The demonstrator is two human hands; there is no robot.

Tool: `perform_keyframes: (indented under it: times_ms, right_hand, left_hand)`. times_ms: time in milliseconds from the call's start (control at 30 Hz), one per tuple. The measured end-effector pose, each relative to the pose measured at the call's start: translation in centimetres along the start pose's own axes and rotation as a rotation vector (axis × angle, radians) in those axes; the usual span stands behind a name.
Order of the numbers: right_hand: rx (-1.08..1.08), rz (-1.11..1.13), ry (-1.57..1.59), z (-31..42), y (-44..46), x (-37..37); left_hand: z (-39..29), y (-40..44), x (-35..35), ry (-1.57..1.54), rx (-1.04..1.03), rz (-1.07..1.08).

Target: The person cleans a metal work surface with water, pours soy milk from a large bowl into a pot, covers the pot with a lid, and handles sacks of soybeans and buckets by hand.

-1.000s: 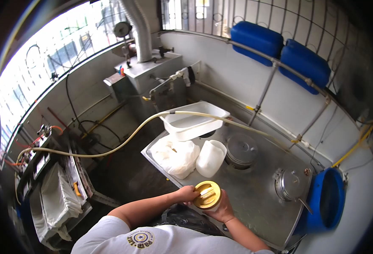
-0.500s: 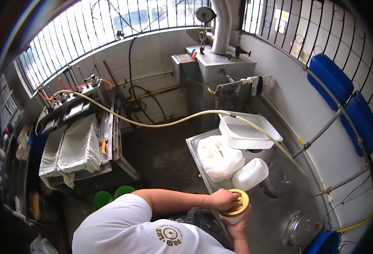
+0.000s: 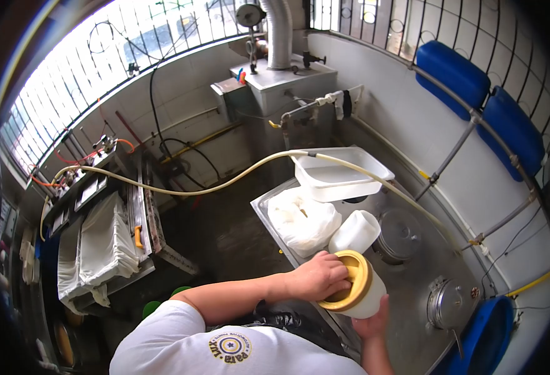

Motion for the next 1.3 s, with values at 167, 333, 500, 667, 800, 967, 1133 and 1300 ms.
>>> perform_keyframes:
  times_ms: [167,333,500,667,800,967,1133,1300]
  right_hand:
    - [0.437,-0.133,-0.591,3.4,-0.3,-5.1]
    - [0.510,-0.031,-0.861,5.5,0.3,-4.7]
    - [0.004,-0.020,0.014,2.2,1.4,0.4]
    - [-0.085,-0.018,0.131,1.1,0.5,2.4]
    - [-0.067,-0.032,0.146,1.7,-1.6,5.7]
    - [-0.264,-0.901,-0.495,2.4,-7.8,20.1]
    - [-0.073,-0.610,-0.309,5.1,-10.1,17.1]
    - [-0.095,-0.702,-0.889,4.5,-9.1,13.5]
  left_hand:
    - [9.0,-3.9,-6.1,-0.872,0.988,-0.256]
    - [5.2,-3.3,-4.3,-1.045,1.141,-0.109]
    - [-2.6,1.4,-0.3,0.107,0.096,0.214]
    - [-4.4,2.0,-2.2,0.171,-0.057,0.414]
    - [-6.2,3.5,-3.5,0.130,-0.056,0.410]
    - [-6.0,4.4,-2.4,0.052,0.006,0.196]
    - [-1.8,0.5,-2.8,-0.050,0.361,0.319]
    - [1.7,-3.5,-2.6,-0.059,0.595,0.288]
Point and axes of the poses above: each hand's wrist, its own y-axis towards the middle knuckle, its own x-axis out of the back of the hand, z = x × y, the point moved 5 cm from there along y, towards the middle knuckle, and after that the axes turned 1 degree about -x, right-handed, at the moved point
